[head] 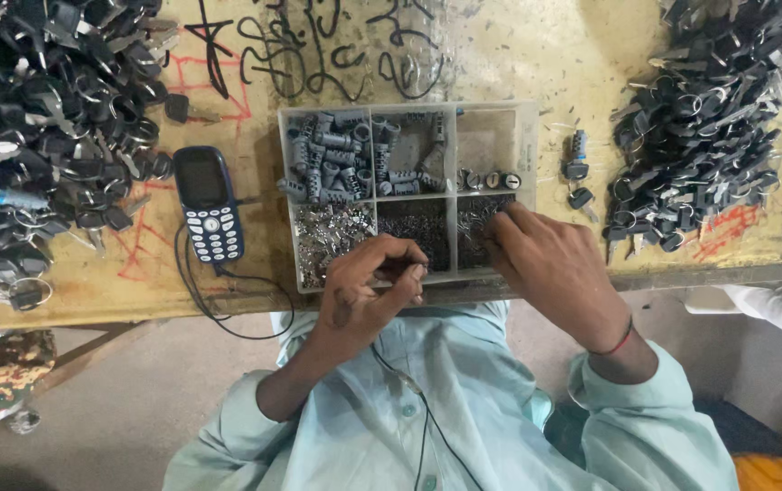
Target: The person assembles keys by inserting pins and small metal components into key blanks and then attaching blue plastic heads. The person repeatedly picks parts from a compartmentalized tray and assembles them by hand, placing finished keys on the table.
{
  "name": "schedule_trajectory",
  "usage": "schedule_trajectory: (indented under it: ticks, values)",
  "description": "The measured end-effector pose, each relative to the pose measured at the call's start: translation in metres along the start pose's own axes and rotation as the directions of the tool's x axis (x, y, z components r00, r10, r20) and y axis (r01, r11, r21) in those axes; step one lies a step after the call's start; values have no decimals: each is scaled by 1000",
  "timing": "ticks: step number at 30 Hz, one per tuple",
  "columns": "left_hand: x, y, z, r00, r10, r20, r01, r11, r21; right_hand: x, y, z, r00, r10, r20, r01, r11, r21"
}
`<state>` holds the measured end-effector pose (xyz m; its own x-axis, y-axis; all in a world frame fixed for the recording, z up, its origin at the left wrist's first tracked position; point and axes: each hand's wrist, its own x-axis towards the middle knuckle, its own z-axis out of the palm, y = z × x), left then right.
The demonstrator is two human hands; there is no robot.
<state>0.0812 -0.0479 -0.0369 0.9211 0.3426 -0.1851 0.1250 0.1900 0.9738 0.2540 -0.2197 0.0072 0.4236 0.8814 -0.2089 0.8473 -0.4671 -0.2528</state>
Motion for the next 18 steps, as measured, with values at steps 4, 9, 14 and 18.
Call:
schedule_trajectory:
  ticks: [4,9,14,18]
  values:
    - [-1,4,-1,998,24,52,-22,999,-43,-1,2,-2,995,26,-92,-17,995,94]
    - [-3,0,4,998,-54,28,54,998,-25,-3,3,-8,991,125,-54,-48,693,719]
    - [-1,-10,17,959,-221,178,274,886,-373,-8,-15,-4,990,-99,-102,140,575,806]
    - [-4,-9,10,947,-196,254,284,881,-378,-8,-21,-6,993,-93,-75,116,602,790]
